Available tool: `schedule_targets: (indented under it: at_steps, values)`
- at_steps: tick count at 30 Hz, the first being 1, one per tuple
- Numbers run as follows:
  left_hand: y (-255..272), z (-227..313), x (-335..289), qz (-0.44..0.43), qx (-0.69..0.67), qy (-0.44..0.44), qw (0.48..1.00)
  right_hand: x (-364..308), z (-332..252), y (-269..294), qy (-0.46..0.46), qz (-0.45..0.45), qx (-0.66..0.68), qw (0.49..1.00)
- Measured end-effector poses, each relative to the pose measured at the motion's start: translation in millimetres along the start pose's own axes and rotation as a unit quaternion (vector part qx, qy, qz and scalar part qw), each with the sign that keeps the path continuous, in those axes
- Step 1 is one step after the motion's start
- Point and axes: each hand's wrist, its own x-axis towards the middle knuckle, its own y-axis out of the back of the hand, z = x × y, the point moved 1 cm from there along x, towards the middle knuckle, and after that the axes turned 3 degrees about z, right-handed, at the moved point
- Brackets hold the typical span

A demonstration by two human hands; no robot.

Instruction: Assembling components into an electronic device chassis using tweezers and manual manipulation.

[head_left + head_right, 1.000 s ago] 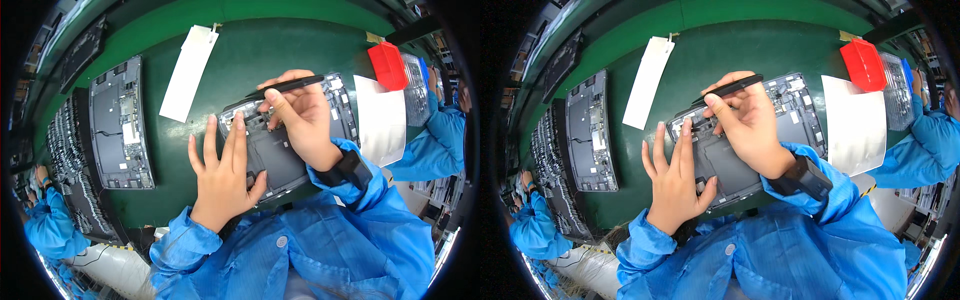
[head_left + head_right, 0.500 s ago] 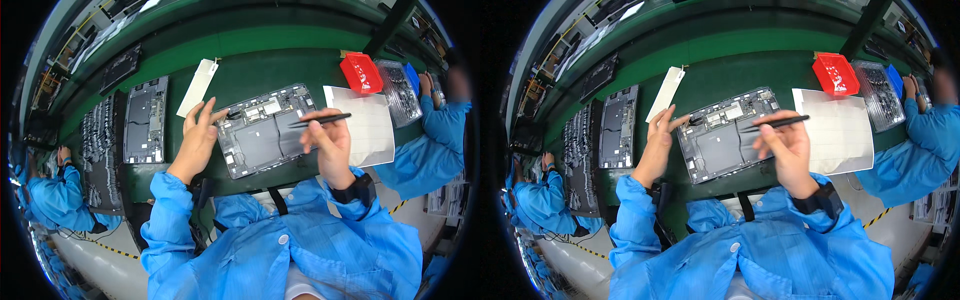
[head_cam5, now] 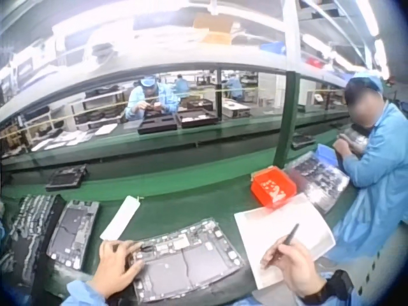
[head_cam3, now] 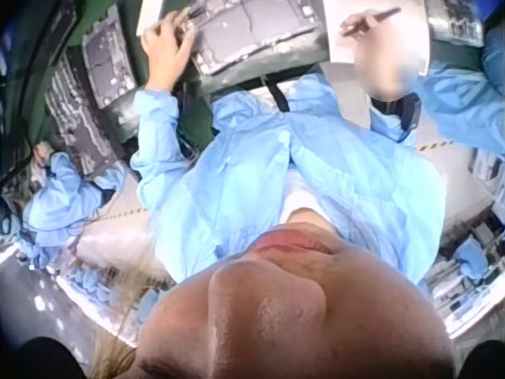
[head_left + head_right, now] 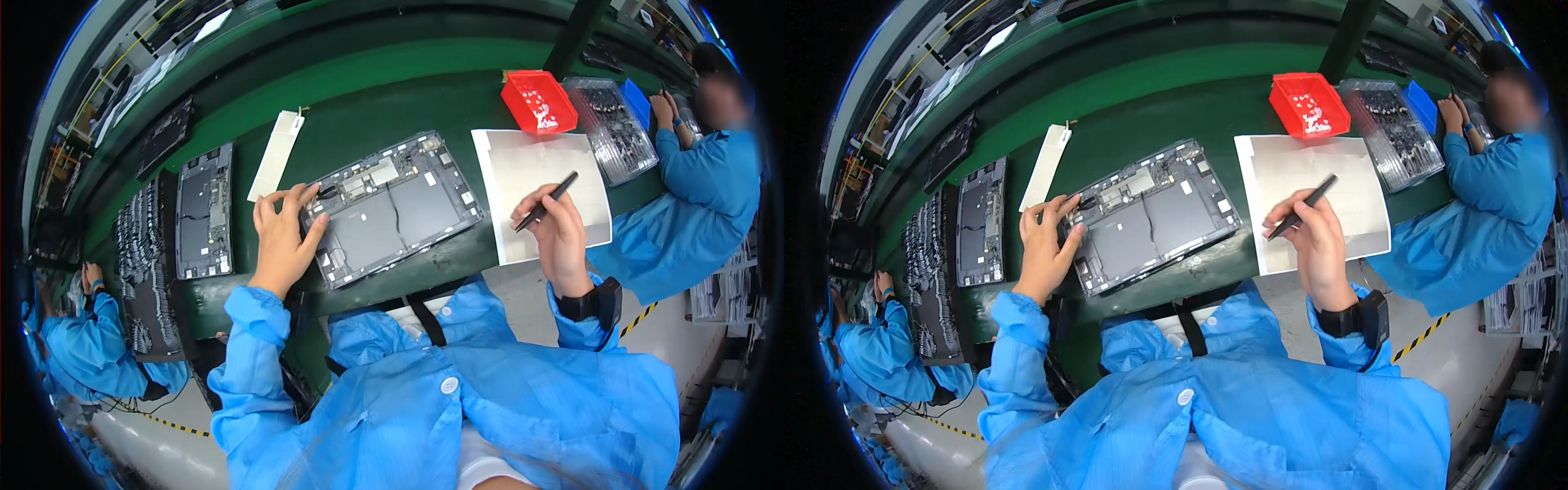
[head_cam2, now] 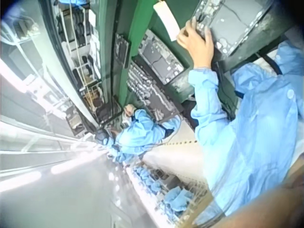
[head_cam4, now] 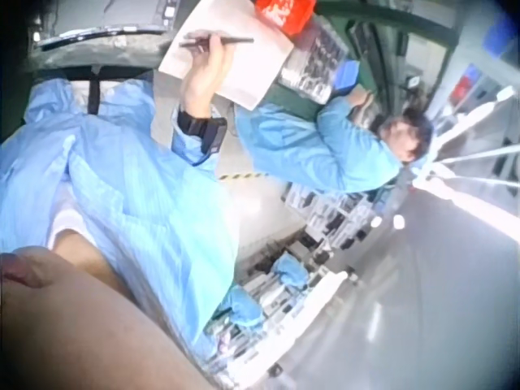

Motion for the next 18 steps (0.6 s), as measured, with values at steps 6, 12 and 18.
schedule_targets:
  at_steps: [6,12,18]
  values:
    - [8,56,98,0.074,-0.100,-0.085,0.989,86,35,-71,0.129,-0.178,-0.362,0.906]
    - [-88,43,155,-0.140,-0.290,0.020,0.947,101,60,-103,0.216,-0.144,-0.586,0.768]
    - [-106,49,149,-0.173,-0.375,-0.012,0.911,112,53,-92,0.151,-0.033,-0.502,0.851]
